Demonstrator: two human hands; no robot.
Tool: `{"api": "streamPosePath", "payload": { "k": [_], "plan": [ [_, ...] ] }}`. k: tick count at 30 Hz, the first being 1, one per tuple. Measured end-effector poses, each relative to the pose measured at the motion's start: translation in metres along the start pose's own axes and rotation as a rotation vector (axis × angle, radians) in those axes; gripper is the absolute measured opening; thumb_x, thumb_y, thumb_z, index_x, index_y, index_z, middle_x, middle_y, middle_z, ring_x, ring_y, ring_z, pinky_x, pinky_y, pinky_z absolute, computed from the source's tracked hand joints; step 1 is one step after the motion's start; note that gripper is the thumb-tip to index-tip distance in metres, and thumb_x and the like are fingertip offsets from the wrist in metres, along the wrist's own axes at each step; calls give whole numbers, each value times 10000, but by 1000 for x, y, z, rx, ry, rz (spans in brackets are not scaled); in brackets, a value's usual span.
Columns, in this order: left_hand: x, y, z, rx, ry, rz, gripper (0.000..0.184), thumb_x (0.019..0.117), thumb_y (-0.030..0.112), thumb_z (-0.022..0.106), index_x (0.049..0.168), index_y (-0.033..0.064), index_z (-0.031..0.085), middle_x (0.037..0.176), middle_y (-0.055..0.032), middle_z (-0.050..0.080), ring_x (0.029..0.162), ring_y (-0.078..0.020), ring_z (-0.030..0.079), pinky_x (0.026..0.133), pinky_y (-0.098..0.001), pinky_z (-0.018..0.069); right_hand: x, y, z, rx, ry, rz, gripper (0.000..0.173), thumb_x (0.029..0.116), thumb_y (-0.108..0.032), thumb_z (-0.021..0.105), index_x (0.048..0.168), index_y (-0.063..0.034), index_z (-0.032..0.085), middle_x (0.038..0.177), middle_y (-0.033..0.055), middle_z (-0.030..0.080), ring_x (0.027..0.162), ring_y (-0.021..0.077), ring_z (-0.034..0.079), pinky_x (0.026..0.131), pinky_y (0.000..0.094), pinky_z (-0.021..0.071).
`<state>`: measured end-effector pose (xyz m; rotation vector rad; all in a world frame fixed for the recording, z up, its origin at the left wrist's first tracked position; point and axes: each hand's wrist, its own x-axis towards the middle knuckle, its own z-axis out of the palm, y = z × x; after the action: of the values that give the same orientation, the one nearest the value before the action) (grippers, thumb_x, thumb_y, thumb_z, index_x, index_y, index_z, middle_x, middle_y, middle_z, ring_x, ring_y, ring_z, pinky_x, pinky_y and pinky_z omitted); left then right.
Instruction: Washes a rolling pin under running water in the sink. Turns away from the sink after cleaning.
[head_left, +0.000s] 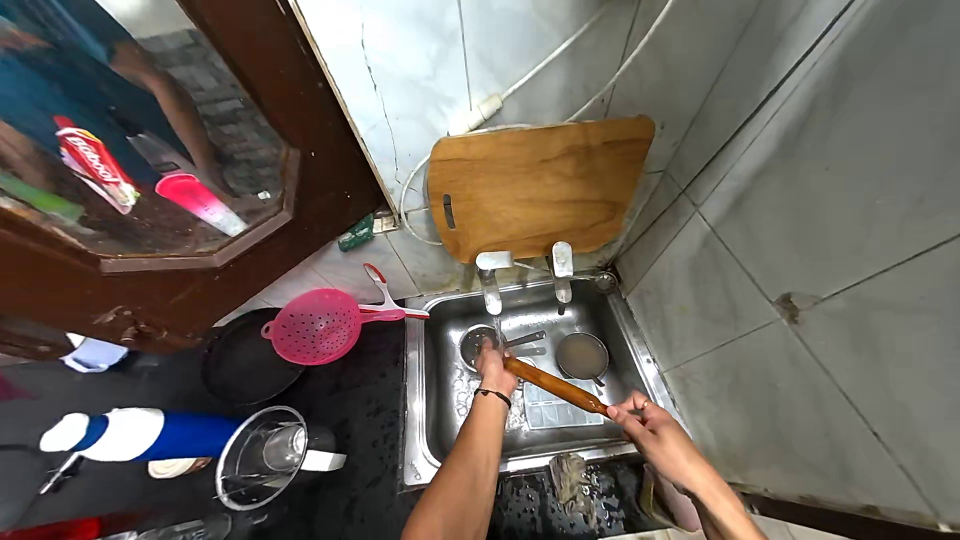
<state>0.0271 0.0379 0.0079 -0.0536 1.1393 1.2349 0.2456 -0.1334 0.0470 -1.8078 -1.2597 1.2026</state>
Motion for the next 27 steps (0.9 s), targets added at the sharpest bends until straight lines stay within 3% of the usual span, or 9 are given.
{"api": "streamPosePath", "payload": {
  "k": [2, 5, 7, 9, 14, 18, 21, 24, 27],
  "plan": [
    [-5, -4, -12, -99, -230, 17, 190, 1092, 317, 436, 989, 184, 524, 751, 35, 510, 651, -104, 545, 652, -257, 517, -6, 0, -10, 111, -2, 61, 212, 1008, -319, 620, 1017, -108, 624, 664, 7, 582, 528, 117, 519, 511, 293, 449],
    [-5, -11, -27, -180, -546, 76, 230, 1110, 193, 359, 1189, 130, 566, 1016, -9, 643, 964, -153, 658, 942, -330, 542, -12, -4, -22, 431, -41, 247, 192, 1073, -270, 547, 977, -108, 510, 605, -9, 488, 422, 58, 414, 393, 196, 371],
    [-3, -16, -35, -236, -654, 68, 340, 1098, 141, 333, 1359, 74, 539, 1253, -66, 655, 1182, -213, 631, 1093, -401, 468, -14, -2, -25, 595, -36, 366, 198, 1094, -275, 508, 974, -117, 503, 592, -25, 457, 405, 38, 397, 376, 174, 370],
    [-1, -16, -37, -204, -694, 74, 356, 1095, 117, 328, 1405, 78, 500, 1319, -59, 631, 1245, -201, 598, 1130, -395, 432, -13, 0, -24, 728, -31, 445, 193, 1102, -278, 485, 1009, -117, 539, 585, -34, 455, 402, 31, 398, 372, 170, 374],
    [-16, -12, -23, 84, -412, 187, 216, 1118, 292, 385, 1179, 162, 546, 949, 34, 601, 929, -122, 640, 949, -354, 543, -6, -12, 4, 711, -40, 457, 169, 1104, -285, 481, 1053, -127, 513, 581, -39, 417, 396, 37, 366, 365, 181, 355],
    [-8, -6, -9, 205, -167, 259, 372, 1104, 482, 337, 1012, 165, 509, 720, 48, 489, 638, -96, 550, 671, -304, 542, 2, 0, 25, 293, 36, 101, 225, 1041, -289, 600, 961, -82, 564, 606, 19, 533, 462, 116, 478, 451, 273, 421],
    [2, 0, 7, 137, -31, 189, 463, 1096, 541, 287, 1013, 125, 472, 692, 10, 429, 547, -128, 493, 563, -306, 515, -4, 14, 33, 62, 123, -124, 242, 1018, -341, 606, 958, -108, 626, 697, -2, 615, 557, 117, 570, 548, 313, 507],
    [6, 3, 15, 59, 8, 36, 550, 1067, 624, 261, 879, 146, 458, 589, 20, 410, 467, -137, 472, 488, -319, 499, -15, 19, 31, -70, 182, -247, 256, 1025, -368, 589, 992, -123, 657, 813, -25, 677, 644, 72, 608, 610, 282, 535],
    [4, -3, 12, -31, -102, -64, 582, 1051, 658, 205, 786, 188, 424, 526, 54, 363, 417, -114, 421, 459, -296, 472, -23, 16, 21, 15, 156, -139, 231, 1025, -346, 580, 992, -122, 629, 732, -34, 622, 578, 82, 561, 553, 275, 493]
  ]
}}
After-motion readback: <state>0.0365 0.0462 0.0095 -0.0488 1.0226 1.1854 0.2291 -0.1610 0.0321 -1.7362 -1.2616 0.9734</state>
